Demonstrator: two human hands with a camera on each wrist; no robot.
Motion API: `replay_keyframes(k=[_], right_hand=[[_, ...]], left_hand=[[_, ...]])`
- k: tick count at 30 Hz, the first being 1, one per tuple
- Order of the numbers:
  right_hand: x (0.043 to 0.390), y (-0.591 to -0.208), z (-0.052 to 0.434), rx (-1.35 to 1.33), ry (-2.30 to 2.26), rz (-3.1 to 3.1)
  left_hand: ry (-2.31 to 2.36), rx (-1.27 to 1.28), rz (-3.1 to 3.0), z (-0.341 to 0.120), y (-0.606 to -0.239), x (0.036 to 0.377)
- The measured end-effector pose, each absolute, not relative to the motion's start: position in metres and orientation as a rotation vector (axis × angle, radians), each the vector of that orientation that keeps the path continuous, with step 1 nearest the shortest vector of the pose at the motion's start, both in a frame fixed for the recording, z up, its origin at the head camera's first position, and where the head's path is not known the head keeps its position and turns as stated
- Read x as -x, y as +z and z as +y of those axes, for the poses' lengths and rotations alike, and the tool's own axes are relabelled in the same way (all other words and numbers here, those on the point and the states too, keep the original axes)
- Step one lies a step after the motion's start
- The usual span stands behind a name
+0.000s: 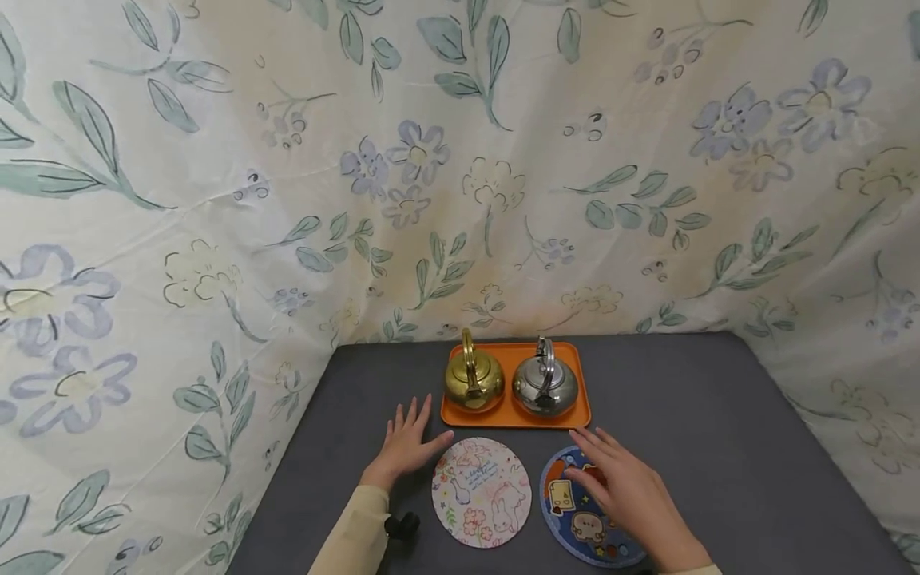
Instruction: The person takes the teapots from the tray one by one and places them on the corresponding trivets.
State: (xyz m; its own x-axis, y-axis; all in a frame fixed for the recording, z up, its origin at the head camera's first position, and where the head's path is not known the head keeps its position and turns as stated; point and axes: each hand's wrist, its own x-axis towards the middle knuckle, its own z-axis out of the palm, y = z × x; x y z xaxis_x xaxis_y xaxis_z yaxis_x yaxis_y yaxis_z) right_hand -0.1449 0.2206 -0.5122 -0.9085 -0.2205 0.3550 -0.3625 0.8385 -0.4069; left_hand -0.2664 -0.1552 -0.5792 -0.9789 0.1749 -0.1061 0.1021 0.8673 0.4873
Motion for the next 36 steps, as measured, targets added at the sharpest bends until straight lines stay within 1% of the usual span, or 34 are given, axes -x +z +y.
replay_keyframes(k=[9,14,23,36], right_hand=[[0.147,-0.507,0.210,-0.435,0.752,-2.733],[0.146,-0.503,0.203,-0.416,0.770,-2.759],[0.150,-0.499,0.192,-0.489,0.766,-2.695],[0.154,-0.493,0.177,-0.466,0.832,-2.696]], left_hand=[[0.691,-0.217,2.925,-0.149,-0.582,0.282],[0.706,-0.270,2.904,-0.143,-0.579,0.282],[0.663,-0.230,2.965,-0.138,-0.583,0.282],[0.686,-0.181,2.989,-0.139,-0.596,0.286]])
